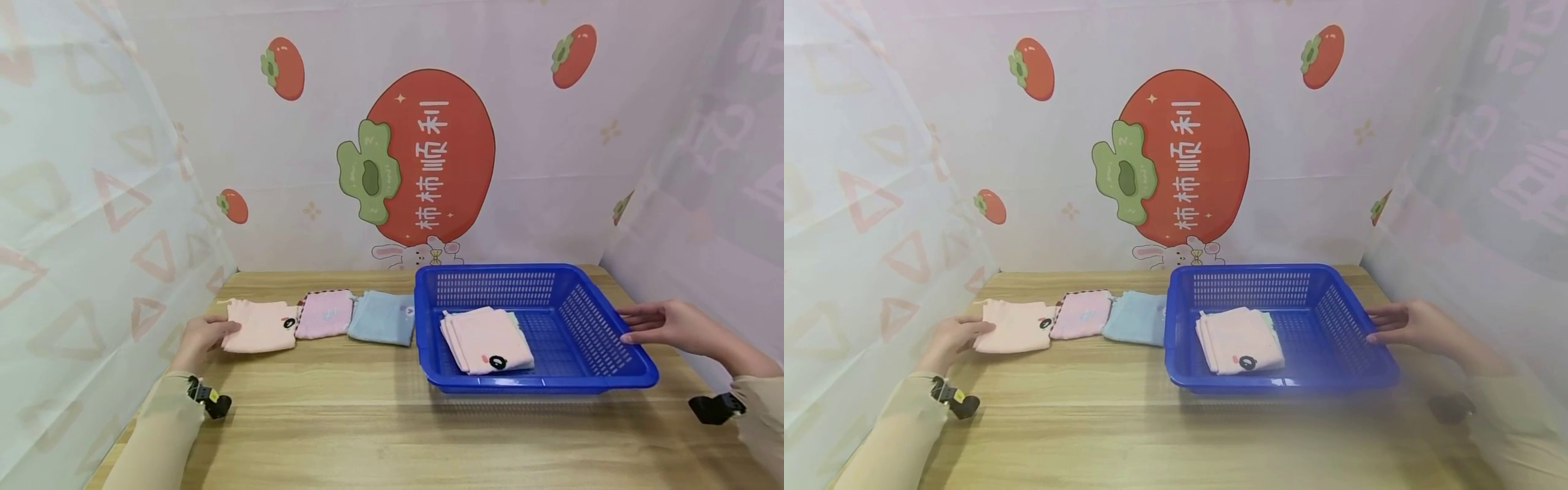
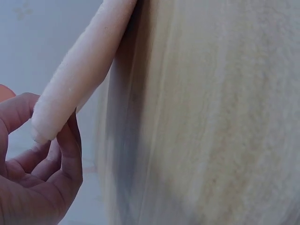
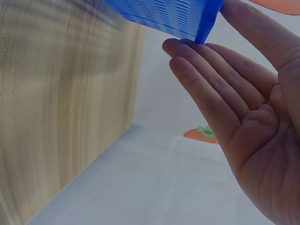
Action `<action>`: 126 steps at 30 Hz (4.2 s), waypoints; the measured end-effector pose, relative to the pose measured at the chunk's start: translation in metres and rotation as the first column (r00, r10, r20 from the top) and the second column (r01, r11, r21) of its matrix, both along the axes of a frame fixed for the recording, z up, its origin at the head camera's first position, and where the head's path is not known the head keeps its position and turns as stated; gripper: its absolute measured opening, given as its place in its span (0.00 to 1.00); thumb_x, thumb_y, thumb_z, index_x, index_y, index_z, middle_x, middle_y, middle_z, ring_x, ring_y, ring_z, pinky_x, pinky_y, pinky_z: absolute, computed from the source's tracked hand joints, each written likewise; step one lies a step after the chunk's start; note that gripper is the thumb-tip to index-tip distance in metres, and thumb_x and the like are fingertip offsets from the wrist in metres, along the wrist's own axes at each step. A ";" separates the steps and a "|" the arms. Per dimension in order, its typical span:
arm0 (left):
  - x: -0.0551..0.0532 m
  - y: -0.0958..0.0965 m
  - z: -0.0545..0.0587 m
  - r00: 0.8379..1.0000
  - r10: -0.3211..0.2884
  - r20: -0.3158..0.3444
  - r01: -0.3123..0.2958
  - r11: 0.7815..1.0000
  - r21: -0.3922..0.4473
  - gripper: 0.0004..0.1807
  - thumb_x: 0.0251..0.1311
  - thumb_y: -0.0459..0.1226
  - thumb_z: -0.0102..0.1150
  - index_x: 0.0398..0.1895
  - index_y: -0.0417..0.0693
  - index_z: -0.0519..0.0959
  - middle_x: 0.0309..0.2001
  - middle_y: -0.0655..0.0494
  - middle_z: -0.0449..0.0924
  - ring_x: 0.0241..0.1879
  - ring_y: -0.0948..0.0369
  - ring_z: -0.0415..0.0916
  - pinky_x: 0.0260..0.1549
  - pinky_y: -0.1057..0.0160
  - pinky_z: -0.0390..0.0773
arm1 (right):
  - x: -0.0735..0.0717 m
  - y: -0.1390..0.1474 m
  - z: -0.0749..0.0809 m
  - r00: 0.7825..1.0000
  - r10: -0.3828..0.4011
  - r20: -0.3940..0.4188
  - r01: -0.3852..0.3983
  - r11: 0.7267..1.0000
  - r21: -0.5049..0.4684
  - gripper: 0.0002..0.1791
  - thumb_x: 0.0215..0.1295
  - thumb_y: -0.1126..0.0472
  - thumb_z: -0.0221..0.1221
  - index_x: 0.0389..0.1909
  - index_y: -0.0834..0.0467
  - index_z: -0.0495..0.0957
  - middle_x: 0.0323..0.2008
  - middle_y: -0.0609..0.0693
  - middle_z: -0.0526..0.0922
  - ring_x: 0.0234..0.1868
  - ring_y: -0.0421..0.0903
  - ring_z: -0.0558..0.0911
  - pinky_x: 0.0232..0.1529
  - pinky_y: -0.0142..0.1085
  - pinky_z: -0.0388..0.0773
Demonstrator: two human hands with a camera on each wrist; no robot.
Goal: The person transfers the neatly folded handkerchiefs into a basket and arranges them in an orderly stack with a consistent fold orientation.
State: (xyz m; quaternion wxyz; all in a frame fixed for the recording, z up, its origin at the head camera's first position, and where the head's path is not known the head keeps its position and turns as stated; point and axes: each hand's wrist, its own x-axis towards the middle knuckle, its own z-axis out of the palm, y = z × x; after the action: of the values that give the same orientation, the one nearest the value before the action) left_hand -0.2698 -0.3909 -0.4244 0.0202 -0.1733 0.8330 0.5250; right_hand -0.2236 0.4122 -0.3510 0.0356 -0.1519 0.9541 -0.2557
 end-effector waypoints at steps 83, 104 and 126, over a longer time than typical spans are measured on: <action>0.029 0.026 0.057 0.969 0.027 -0.245 -0.014 0.998 0.056 0.07 0.55 0.39 0.66 0.34 0.52 0.77 0.25 0.74 0.78 0.28 0.74 0.76 0.28 0.74 0.79 | -0.002 0.002 0.000 1.000 0.005 0.012 -0.005 1.000 0.009 0.31 0.57 0.55 0.66 0.56 0.71 0.73 0.45 0.65 0.83 0.35 0.26 0.81 0.32 0.26 0.78; 0.027 0.044 0.065 0.963 0.001 -0.269 -0.003 1.000 -0.007 0.16 0.56 0.39 0.65 0.43 0.40 0.76 0.27 0.72 0.76 0.30 0.75 0.76 0.30 0.73 0.79 | -0.001 0.001 -0.001 1.000 -0.009 0.014 0.009 1.000 0.023 0.32 0.57 0.54 0.66 0.56 0.70 0.73 0.45 0.64 0.83 0.35 0.27 0.81 0.32 0.26 0.78; 0.024 0.066 0.076 0.950 -0.058 -0.307 0.062 0.998 0.003 0.19 0.55 0.39 0.66 0.46 0.37 0.75 0.30 0.71 0.78 0.32 0.75 0.76 0.30 0.71 0.80 | -0.001 0.000 0.000 1.000 -0.011 0.011 0.011 1.000 0.019 0.32 0.56 0.53 0.66 0.56 0.70 0.73 0.45 0.65 0.83 0.35 0.27 0.81 0.32 0.26 0.78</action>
State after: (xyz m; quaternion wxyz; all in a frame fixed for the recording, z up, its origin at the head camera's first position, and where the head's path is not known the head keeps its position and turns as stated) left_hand -0.2461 -0.3252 -0.3488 -0.0925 -0.0643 0.8277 0.5498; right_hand -0.2250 0.4123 -0.3507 0.0410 -0.1450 0.9570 -0.2478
